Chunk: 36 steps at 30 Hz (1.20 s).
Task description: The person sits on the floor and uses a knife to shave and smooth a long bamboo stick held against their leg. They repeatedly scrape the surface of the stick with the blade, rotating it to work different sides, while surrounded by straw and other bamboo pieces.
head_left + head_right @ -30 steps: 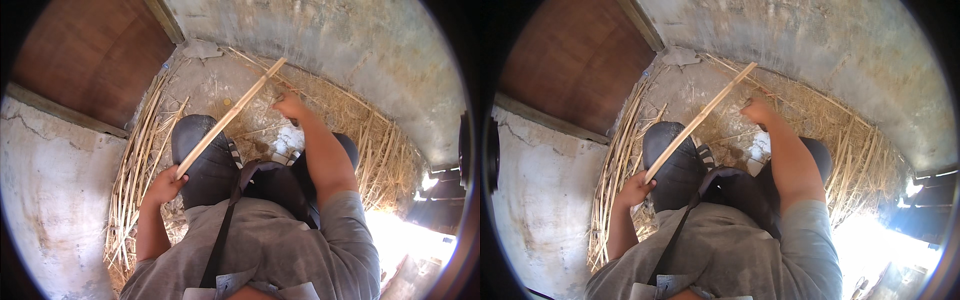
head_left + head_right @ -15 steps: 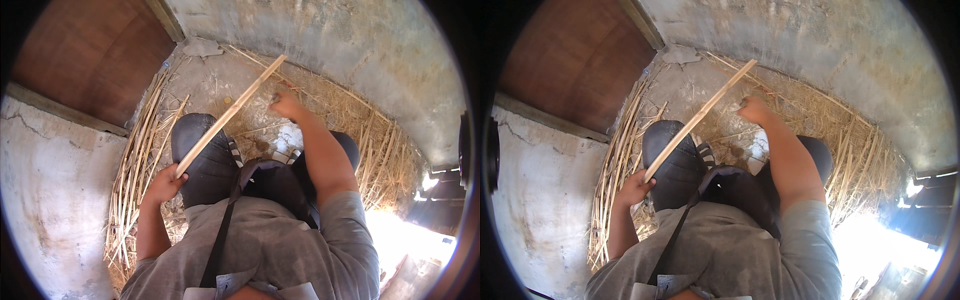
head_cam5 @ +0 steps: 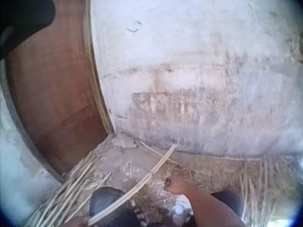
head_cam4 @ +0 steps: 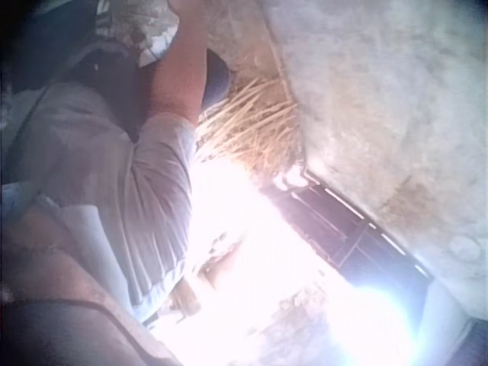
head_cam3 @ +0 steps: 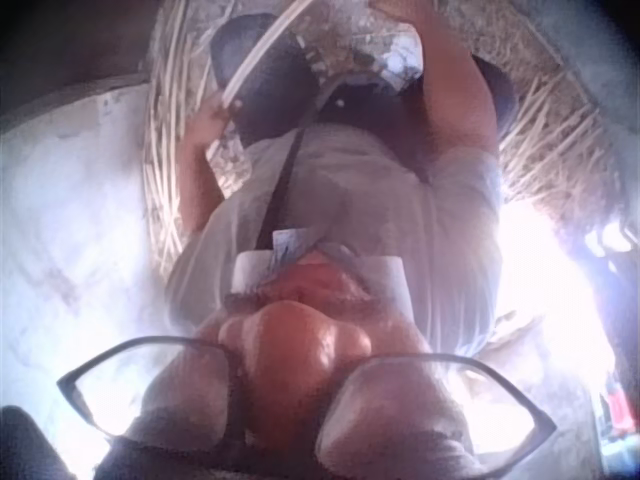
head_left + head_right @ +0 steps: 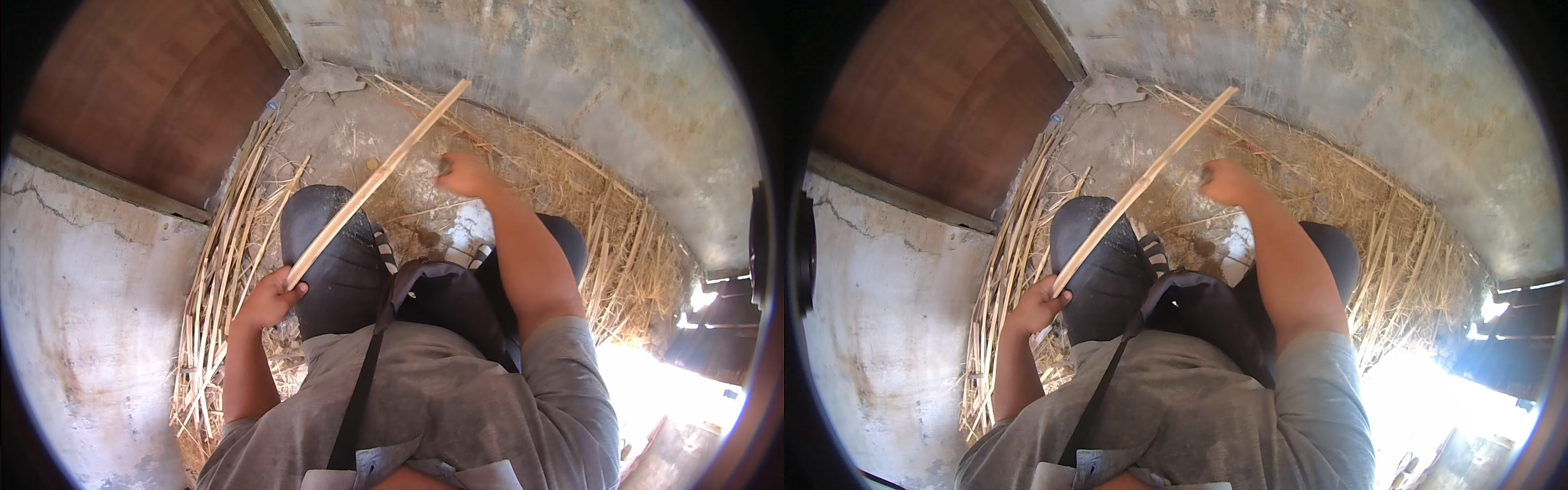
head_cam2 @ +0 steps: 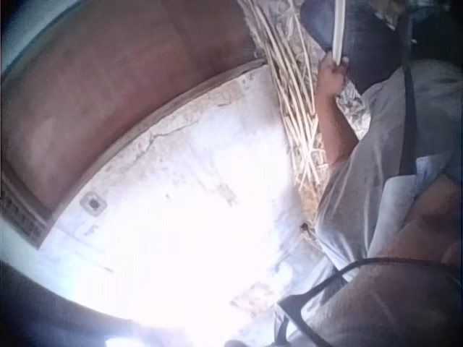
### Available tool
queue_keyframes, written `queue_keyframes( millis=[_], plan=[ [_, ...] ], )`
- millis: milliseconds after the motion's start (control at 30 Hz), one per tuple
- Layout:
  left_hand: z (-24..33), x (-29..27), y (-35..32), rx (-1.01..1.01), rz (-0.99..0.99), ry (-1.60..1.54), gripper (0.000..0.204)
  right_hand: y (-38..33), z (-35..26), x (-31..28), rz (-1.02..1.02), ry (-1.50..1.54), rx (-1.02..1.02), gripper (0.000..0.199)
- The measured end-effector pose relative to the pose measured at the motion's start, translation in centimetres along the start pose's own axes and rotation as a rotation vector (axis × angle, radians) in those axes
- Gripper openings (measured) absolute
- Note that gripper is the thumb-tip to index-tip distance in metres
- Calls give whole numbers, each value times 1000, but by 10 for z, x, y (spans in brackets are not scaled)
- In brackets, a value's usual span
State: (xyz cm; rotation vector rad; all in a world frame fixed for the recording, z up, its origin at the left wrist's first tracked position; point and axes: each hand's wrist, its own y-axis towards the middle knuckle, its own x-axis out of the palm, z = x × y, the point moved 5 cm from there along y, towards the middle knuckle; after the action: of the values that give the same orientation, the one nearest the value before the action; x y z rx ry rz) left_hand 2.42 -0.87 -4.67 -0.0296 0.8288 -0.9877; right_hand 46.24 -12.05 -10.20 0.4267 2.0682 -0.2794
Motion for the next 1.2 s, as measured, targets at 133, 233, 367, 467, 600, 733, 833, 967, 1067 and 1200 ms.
queue_keyframes(
  millis=[133, 233, 367, 467, 600, 733, 833, 967, 1067, 1200],
  plan=[
    [-12, 0, 3, -50, -32, -29, 24, 5, 38, -8, 79, 339, 319, 62],
    [7, -3, 0, -136, -81, 45, 19, -13, -31, -14, -76, 148, 199, 52],
    [7, -7, -5, -166, -89, 111, 17, -33, -112, 8, -329, -108, -204, 40],
    [0, -4, -5, -47, -25, -3, 22, -25, -100, -1, -272, -53, -253, 41],
    [3, -1, -3, -131, -35, -74, 21, 1, 4, -11, -48, 206, 214, 52],
    [2, -3, 0, -151, -81, -30, 17, -4, 2, -13, -45, 202, 210, 51],
    [0, -4, 1, -129, -62, 82, 17, -15, -57, 13, -208, 41, -74, 44],
    [3, -6, -10, -19, 95, 136, 28, -18, -100, 5, -286, -130, -184, 41],
    [-12, -3, -3, 6, 72, 116, 28, 2, -16, 7, -65, 99, 43, 46],
    [0, -6, -1, -47, 36, 141, 24, 3, 37, -11, -68, 343, 400, 55]
  ],
)
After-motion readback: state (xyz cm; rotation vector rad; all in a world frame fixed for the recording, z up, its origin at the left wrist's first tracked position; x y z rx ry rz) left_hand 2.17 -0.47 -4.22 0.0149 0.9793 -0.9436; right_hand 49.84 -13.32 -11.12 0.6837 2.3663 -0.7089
